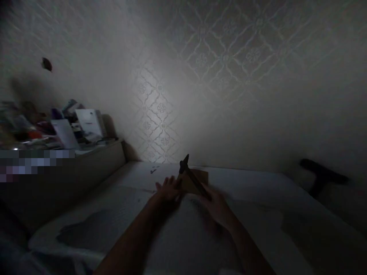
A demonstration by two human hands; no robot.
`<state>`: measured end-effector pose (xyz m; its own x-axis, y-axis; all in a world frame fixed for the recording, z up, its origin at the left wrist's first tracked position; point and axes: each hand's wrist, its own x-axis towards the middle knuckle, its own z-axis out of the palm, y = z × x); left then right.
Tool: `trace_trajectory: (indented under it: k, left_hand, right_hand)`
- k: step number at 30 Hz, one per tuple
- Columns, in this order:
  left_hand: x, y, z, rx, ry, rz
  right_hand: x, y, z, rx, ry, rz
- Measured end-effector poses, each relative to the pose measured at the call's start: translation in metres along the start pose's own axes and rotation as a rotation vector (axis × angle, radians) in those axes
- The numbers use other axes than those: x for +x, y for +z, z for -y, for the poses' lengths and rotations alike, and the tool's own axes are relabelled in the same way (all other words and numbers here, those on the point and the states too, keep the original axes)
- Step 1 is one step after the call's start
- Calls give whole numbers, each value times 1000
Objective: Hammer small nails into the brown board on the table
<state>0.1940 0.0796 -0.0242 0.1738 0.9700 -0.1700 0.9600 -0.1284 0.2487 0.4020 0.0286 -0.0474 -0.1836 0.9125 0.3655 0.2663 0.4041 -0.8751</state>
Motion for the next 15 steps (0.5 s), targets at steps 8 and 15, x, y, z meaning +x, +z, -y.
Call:
trace_trajectory:
  k: [8, 15]
  left_hand:
    - [2, 2, 1, -10, 3, 1]
    - [-1, 0, -1, -12, 4, -5]
  right_hand:
    - [0, 0, 1, 8, -8, -20]
    - [0, -2, 2, -28, -14, 0]
